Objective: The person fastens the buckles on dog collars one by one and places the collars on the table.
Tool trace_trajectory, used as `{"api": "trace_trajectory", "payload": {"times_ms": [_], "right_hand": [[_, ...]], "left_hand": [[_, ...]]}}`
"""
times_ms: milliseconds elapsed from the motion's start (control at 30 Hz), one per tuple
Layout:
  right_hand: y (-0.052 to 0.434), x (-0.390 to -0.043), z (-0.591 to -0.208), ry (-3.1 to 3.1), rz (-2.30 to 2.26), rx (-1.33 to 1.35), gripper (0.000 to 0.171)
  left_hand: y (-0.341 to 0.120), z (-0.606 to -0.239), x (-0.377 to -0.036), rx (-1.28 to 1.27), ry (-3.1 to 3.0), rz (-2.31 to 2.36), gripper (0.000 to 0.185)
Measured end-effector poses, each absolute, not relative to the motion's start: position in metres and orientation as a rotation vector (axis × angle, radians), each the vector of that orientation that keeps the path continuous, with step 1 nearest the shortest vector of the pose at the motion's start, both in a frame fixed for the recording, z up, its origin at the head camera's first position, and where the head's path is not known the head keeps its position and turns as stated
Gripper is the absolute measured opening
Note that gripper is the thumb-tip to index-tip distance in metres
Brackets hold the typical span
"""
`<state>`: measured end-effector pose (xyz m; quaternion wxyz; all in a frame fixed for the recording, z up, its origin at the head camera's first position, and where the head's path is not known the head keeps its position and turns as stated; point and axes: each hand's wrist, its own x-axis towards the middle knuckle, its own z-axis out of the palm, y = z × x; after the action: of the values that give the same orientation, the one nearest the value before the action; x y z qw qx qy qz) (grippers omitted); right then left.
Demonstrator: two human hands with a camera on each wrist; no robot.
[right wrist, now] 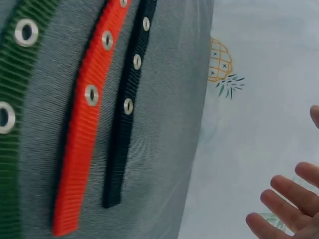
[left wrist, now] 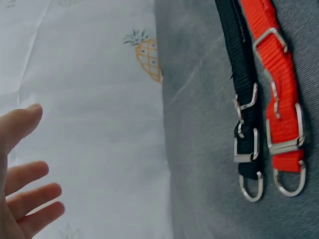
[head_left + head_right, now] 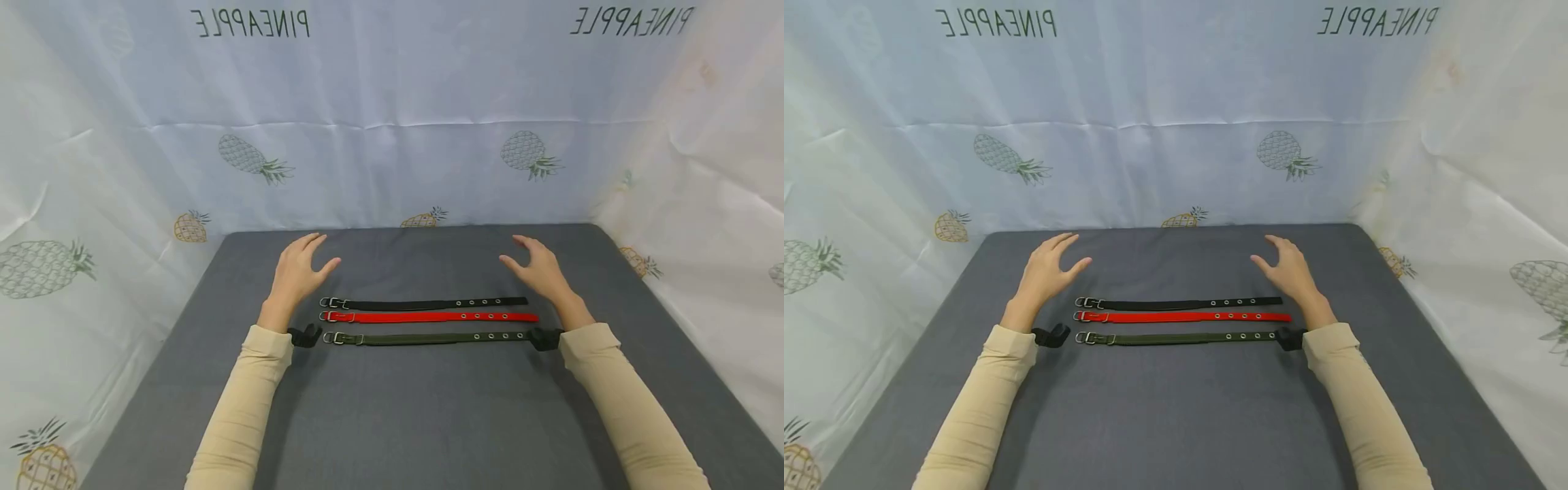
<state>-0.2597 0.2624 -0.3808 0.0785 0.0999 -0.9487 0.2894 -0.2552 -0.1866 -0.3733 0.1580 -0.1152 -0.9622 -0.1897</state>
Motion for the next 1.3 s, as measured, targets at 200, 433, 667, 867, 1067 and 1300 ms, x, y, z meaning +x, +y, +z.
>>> {"api": "trace_trajectory", "payload": {"times_ms": [200,433,667,867,1067,1300], "right_hand": [[0.269,-0.252,-0.387,-2.851,0.912,0.329,0.06],[0.283,-0.245,-0.399,-2.886,0.999,0.336,0.056],[0.292,-0.244,-0.408,-2.92,1.073,0.356,0.048],[0.298,-0.247,-0.419,-2.984,1.191,0.349,0.047],[0.304,-0.249,-0.425,-3.038,1.257,0.304,0.05],[0.309,-0.249,-0.436,-3.073,1.271,0.309,0.046]], "left_hand": [[-0.189,-0.377,-0.248,-0.361,-2.813,-0.734,0.061],[-0.195,-0.386,-0.243,-0.498,-2.828,-0.909,0.054],[-0.201,-0.398,-0.243,-0.521,-2.851,-1.067,0.047],[-0.208,-0.415,-0.246,-0.503,-2.875,-1.145,0.045],[-0.212,-0.427,-0.251,-0.496,-2.902,-1.326,0.046],[-0.215,-0.442,-0.256,-0.494,-2.965,-1.361,0.045]]}}
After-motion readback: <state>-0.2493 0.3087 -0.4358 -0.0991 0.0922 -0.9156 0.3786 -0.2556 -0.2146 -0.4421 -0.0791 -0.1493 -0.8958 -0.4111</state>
